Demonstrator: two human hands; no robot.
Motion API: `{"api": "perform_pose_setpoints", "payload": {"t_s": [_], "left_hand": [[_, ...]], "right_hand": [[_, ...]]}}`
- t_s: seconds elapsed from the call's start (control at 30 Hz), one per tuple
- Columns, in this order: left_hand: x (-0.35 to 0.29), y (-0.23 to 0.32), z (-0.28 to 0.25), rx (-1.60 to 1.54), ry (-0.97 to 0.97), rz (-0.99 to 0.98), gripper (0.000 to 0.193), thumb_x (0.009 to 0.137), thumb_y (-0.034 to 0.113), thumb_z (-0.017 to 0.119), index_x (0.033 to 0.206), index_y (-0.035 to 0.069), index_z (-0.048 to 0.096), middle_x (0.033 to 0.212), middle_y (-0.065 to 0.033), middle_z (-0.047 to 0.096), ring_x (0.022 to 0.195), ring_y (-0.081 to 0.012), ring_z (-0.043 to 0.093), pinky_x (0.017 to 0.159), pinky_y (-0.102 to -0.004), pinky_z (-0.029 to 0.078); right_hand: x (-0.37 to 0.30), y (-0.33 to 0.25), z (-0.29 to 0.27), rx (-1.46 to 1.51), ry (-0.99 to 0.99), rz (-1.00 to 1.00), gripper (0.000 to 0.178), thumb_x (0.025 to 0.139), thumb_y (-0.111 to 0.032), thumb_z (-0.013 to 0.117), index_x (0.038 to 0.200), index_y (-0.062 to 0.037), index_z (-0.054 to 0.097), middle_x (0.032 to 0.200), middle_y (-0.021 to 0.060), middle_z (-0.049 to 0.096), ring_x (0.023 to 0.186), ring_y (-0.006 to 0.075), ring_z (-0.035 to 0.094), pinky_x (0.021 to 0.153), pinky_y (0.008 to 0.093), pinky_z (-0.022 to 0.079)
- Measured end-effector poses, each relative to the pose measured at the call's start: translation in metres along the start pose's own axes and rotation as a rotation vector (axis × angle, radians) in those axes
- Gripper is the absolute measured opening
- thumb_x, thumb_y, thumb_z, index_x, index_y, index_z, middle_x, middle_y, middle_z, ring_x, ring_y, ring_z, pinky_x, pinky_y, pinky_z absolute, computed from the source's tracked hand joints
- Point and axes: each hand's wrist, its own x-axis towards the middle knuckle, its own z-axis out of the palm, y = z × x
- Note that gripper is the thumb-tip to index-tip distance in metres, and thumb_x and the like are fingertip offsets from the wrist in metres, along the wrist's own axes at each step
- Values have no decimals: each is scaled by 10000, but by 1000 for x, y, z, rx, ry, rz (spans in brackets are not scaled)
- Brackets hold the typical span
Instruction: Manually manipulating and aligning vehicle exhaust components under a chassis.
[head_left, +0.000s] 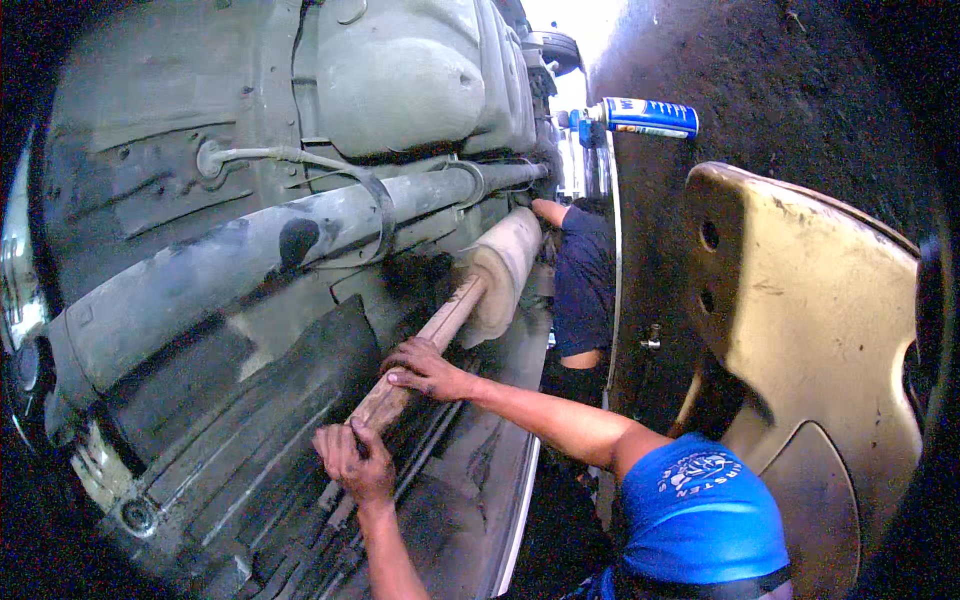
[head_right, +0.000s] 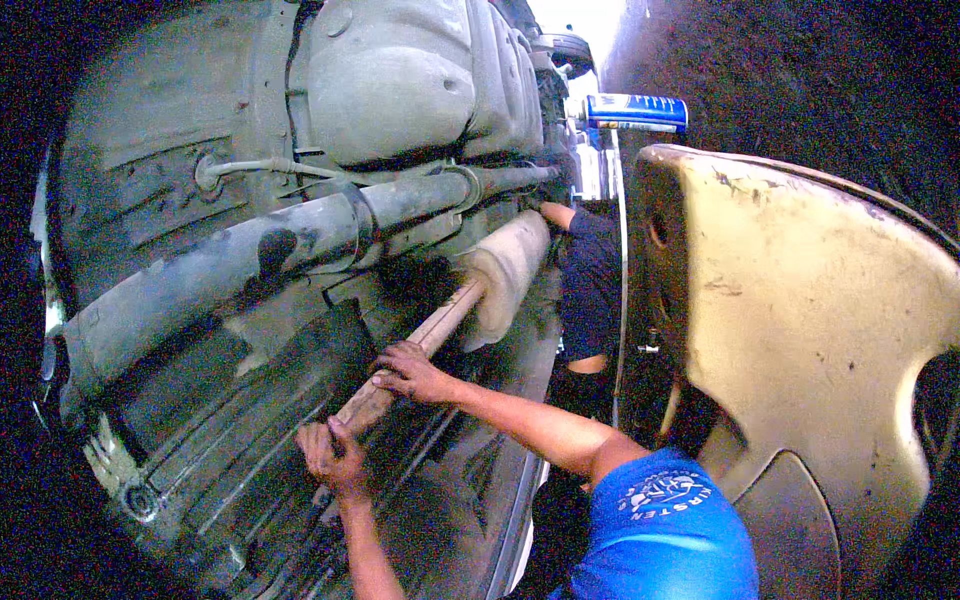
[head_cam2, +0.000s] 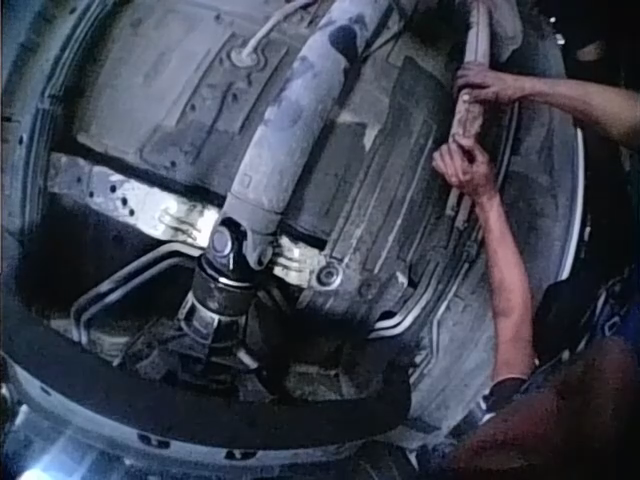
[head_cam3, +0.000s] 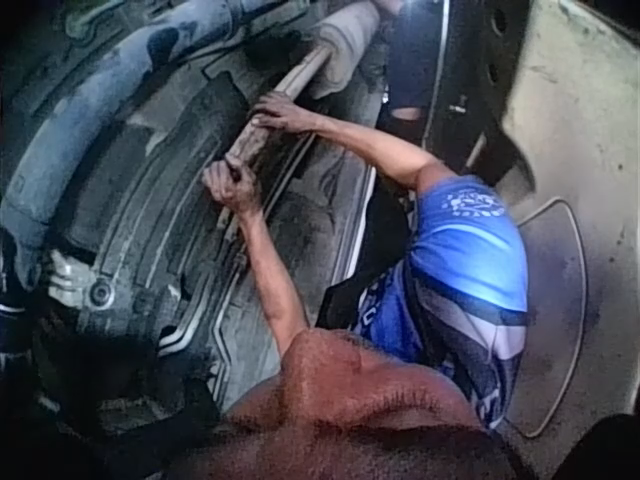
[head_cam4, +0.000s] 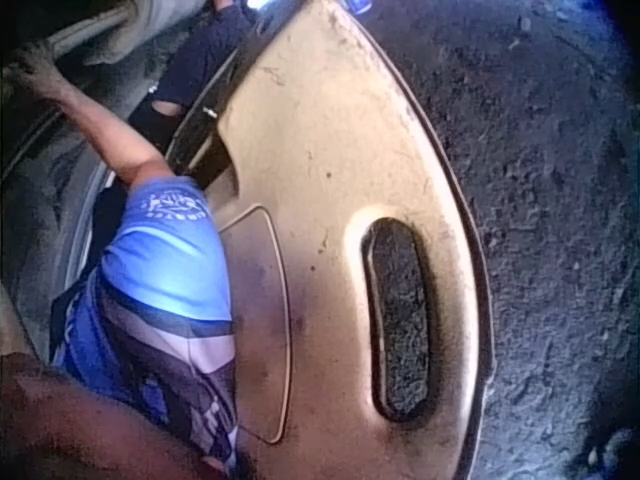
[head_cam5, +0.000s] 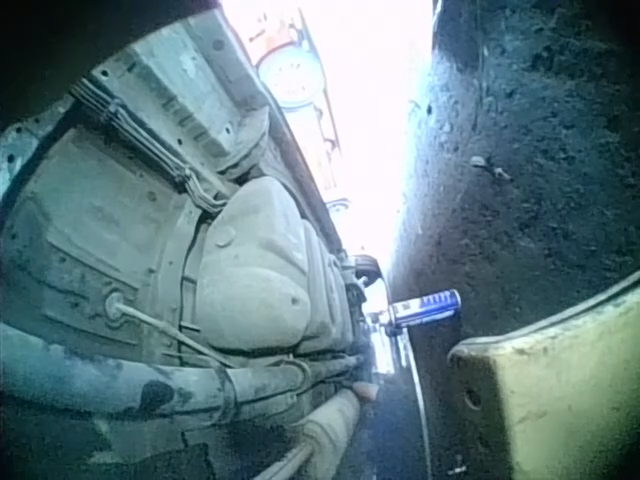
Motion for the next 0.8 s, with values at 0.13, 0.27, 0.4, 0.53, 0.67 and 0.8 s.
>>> {"api": "perform_pose_setpoints", "payload": {"t_s": [0.13,0.27,0.4,0.53,0.67,0.8], "left_hand": [[0,-2,-6,20,6,1,194,874,2,534,685,-3,486,694,-152,483,685,-333,467,667,-437,381],[-1,0,2,36,20,33,187,874,6,539,691,-8,499,703,-153,497,695,-331,481,676,-439,389],[-6,-8,3,65,89,80,177,878,13,538,705,-13,512,708,-155,503,705,-332,490,694,-444,400],[-4,-6,-2,72,43,55,177,882,19,538,710,-13,511,709,-157,499,707,-333,488,696,-445,401],[-2,-2,-1,44,10,36,175,885,21,533,715,-14,509,711,-159,492,706,-336,484,698,-446,398],[1,1,-1,52,32,48,177,886,20,532,715,-15,506,711,-162,486,704,-340,480,694,-448,394]], "right_hand": [[3,-6,0,96,-219,121,497,952,-477,489,1254,-93,580,1352,218,490,1311,399,379,1137,497,211],[-5,12,6,-24,5,-51,400,978,-412,473,1133,-68,606,1102,132,566,1091,309,483,996,419,316],[-3,3,5,11,13,-58,413,975,-420,473,1140,-63,600,1127,133,563,1112,313,473,1009,419,310],[0,-10,1,65,-33,24,419,974,-422,471,1143,-60,596,1126,133,562,1113,315,471,1014,420,307],[-2,-4,-1,29,-19,9,423,976,-426,462,1143,-61,597,1124,131,565,1111,315,471,1015,421,306],[-1,-4,-4,34,-19,-15,421,978,-425,456,1140,-64,602,1127,132,567,1114,314,475,1017,422,304]]}}
